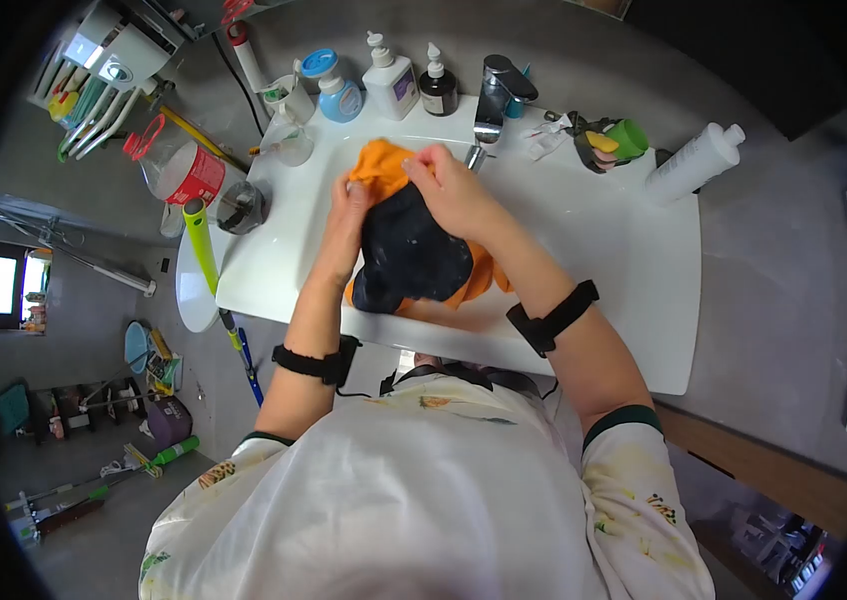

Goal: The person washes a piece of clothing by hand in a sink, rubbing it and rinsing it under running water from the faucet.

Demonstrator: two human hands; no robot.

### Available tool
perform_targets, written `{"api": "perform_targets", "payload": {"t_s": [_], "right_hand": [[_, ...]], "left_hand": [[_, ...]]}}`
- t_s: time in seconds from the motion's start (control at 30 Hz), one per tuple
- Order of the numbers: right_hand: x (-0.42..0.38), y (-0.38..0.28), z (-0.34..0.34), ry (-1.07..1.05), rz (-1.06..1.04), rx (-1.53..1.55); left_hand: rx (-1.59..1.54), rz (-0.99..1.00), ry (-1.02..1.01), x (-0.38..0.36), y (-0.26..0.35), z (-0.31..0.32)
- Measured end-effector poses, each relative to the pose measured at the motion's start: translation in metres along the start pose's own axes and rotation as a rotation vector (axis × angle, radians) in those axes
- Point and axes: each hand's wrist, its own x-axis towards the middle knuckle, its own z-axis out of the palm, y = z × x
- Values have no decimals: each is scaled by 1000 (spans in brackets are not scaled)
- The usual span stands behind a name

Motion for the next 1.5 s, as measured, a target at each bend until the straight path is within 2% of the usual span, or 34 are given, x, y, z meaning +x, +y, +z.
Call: {"api": "perform_targets", "payload": {"t_s": [0.03,0.1,0.17,0.2,0.23,0.27,0.3,0.33,0.37,0.43,0.47,0.53,0.6,0.63,0.67,0.7,0.77,0.83,0.87,0.9,0.97,1.0,1.03,1.07,1.13,1.17,1.2,1.23,1.33,1.37,1.4,1.47,1.5], "right_hand": [[4,-1,-1,5,-122,44],[9,-2,0,11,-154,126],[-2,-14,-6,9,111,631],[-9,5,-8,-14,74,585],[-22,29,-10,-157,17,311],[-39,52,-12,-297,-34,36],[-54,71,-16,-406,19,-291],[-67,84,-19,-513,67,-620],[-78,93,-22,-520,60,-620],[-88,93,-22,95,462,672],[-89,86,-18,88,467,679],[-84,26,-5,191,73,726],[-87,4,33,150,-419,286],[-91,-13,46,118,-542,-175],[-85,-14,44,124,-537,-181],[-73,-12,41,127,-249,-176],[-35,-1,30,130,321,-152],[-7,54,25,297,564,408],[-12,44,21,334,431,166],[-18,36,27,461,300,61],[-54,4,38,455,-211,-188],[-78,-34,44,362,-387,-386],[-75,-32,47,355,-388,-381],[-65,-27,47,290,-253,-433],[-40,-6,44,164,36,-529],[-31,7,43,103,195,-571],[-20,13,29,277,248,-297],[-21,15,28,284,243,-301],[-45,3,40,468,-103,-228],[-64,-10,50,419,-196,-284],[-62,-8,53,406,-198,-279],[-48,5,51,251,16,-385],[-42,12,47,176,131,-437]], "left_hand": [[177,225,6,-3,17,12],[356,461,14,0,29,17],[243,52,-199,7,28,14],[111,-19,-149,12,13,11],[108,-15,-155,10,15,8],[-146,-146,-62,4,15,4],[-401,-278,36,-1,15,1],[-441,-317,92,-3,12,-2],[-442,-314,101,-3,4,-6],[-550,-337,153,-4,-13,-15],[-582,-366,216,-4,-20,-12],[-691,-434,215,2,-42,-8],[-858,-485,206,3,-44,11],[-962,-449,-74,15,-91,5],[-1076,-551,-168,3,-69,17],[-1186,-657,-260,-16,-36,34],[-939,-722,16,-33,-12,61],[-776,-678,-37,-43,-21,73],[-799,-673,-27,-45,-10,73],[-835,-656,-13,-43,-2,70],[-911,-641,32,-27,-7,57],[-1066,-602,-135,-24,-30,36],[-1067,-600,-125,-27,-62,30],[-944,-404,-157,-27,-95,28],[-858,-525,35,-37,-55,49],[-818,-682,36,-39,-21,60],[-798,-657,-14,-41,-22,63],[-785,-615,-57,-39,-21,63],[-818,-648,58,-31,-8,61],[-828,-645,76,-36,-32,57],[-491,-237,69,-41,-75,54],[-1210,-557,-245,-30,-88,35],[-1205,-569,-247,-37,-70,42]]}}
